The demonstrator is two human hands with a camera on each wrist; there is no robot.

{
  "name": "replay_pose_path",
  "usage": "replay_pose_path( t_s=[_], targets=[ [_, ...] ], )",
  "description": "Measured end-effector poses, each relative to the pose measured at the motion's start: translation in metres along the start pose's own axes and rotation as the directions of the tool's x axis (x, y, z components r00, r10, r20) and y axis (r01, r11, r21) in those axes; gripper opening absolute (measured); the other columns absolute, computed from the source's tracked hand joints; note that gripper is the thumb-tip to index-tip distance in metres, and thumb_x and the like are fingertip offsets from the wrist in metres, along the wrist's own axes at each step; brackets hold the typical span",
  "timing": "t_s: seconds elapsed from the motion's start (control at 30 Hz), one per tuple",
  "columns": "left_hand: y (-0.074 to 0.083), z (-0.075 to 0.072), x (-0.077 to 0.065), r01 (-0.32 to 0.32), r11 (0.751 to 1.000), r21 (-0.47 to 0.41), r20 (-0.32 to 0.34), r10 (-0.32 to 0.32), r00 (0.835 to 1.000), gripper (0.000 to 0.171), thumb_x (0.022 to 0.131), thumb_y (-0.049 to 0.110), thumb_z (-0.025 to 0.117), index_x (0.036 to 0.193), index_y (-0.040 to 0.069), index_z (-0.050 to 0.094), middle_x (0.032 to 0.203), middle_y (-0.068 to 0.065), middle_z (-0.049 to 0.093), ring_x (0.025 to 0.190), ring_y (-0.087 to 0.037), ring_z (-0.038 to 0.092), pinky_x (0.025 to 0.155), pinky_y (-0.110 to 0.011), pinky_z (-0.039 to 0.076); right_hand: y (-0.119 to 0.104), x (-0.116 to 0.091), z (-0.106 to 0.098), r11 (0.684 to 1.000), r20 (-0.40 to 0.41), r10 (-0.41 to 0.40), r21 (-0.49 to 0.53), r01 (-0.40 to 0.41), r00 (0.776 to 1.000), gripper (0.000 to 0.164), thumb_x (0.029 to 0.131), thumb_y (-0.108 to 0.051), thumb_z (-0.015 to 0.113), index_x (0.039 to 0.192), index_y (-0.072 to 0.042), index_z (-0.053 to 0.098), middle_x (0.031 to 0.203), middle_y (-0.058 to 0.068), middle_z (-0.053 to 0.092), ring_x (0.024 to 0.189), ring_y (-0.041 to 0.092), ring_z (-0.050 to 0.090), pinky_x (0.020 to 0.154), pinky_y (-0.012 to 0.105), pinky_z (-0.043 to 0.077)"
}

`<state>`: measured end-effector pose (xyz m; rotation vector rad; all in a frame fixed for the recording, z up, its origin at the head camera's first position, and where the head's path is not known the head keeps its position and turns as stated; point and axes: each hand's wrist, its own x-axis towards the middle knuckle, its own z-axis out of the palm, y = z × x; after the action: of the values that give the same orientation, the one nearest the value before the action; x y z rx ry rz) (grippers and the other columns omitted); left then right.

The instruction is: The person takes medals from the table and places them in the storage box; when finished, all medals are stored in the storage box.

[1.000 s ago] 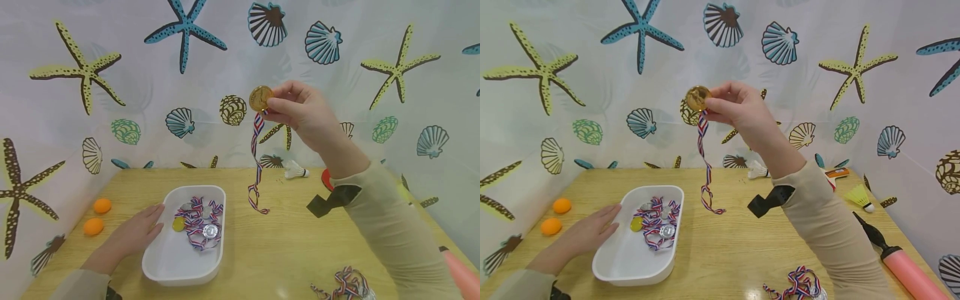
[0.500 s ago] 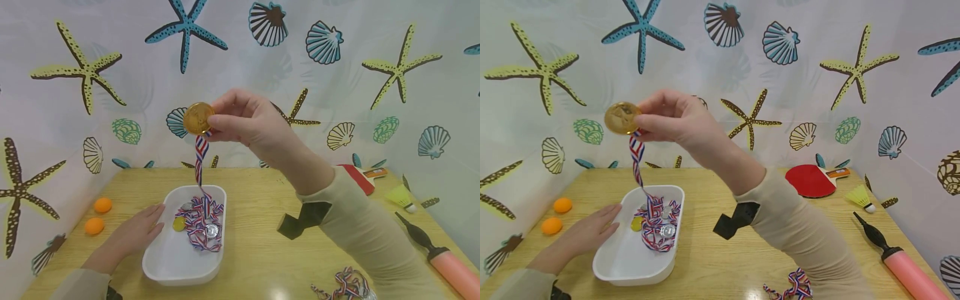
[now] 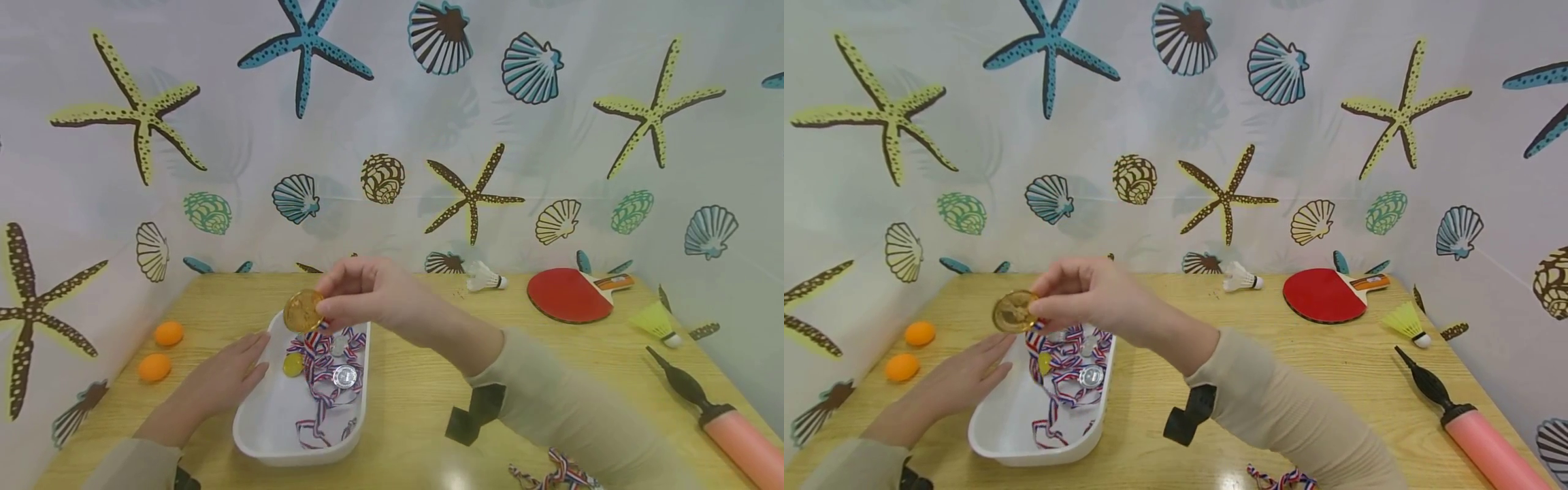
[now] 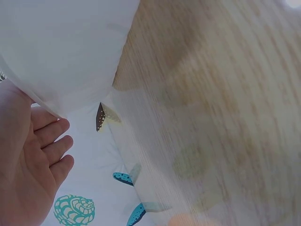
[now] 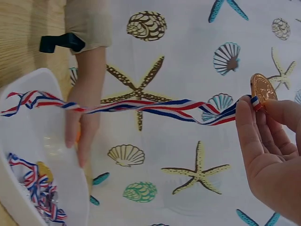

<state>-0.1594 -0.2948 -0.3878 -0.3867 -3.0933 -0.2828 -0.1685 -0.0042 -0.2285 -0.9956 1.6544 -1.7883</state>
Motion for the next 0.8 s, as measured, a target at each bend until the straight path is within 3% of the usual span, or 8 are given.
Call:
replay_pose_path(
  t_s=[0.2,0.53,0.8],
  targets=[
    [-0.001,0.0,-0.001,-0.015,1.0,-0.003,-0.017,0.015,1.0,0.054,0.095,0.023,0.048,0.136,-0.008,0.035,0.137,-0.029,0.035,0.123,-0.046,0.034,0.1,-0.057,0.028,0.04,0.0,0.003,0.994,0.022,0.104,-0.045,-0.103,0.994,0.015,0.084,0.007,0.059,0.099,0.01,0.057,0.085,0.009,0.064,0.073,0.018,0.063,0.075,0.037,0.054],
    [0.0,-0.001,-0.002,-0.03,1.0,-0.006,-0.034,0.03,0.999,0.054,0.094,0.023,0.049,0.136,-0.009,0.036,0.136,-0.029,0.036,0.123,-0.046,0.035,0.1,-0.056,0.029,0.098,0.006,0.003,0.955,0.06,0.23,-0.208,-0.213,0.971,0.021,0.084,0.005,0.061,0.105,0.001,0.064,0.079,0.006,0.066,0.067,0.013,0.062,0.066,0.03,0.055],
    [0.0,-0.001,-0.002,-0.039,0.999,0.001,-0.038,0.039,0.999,0.053,0.094,0.022,0.049,0.135,-0.009,0.037,0.136,-0.029,0.037,0.122,-0.046,0.035,0.099,-0.056,0.029,0.133,0.013,0.012,0.913,0.112,0.297,-0.324,-0.248,0.948,0.01,0.081,0.005,0.063,0.09,0.0,0.061,0.069,0.003,0.063,0.058,0.011,0.06,0.059,0.029,0.055]
  ],
)
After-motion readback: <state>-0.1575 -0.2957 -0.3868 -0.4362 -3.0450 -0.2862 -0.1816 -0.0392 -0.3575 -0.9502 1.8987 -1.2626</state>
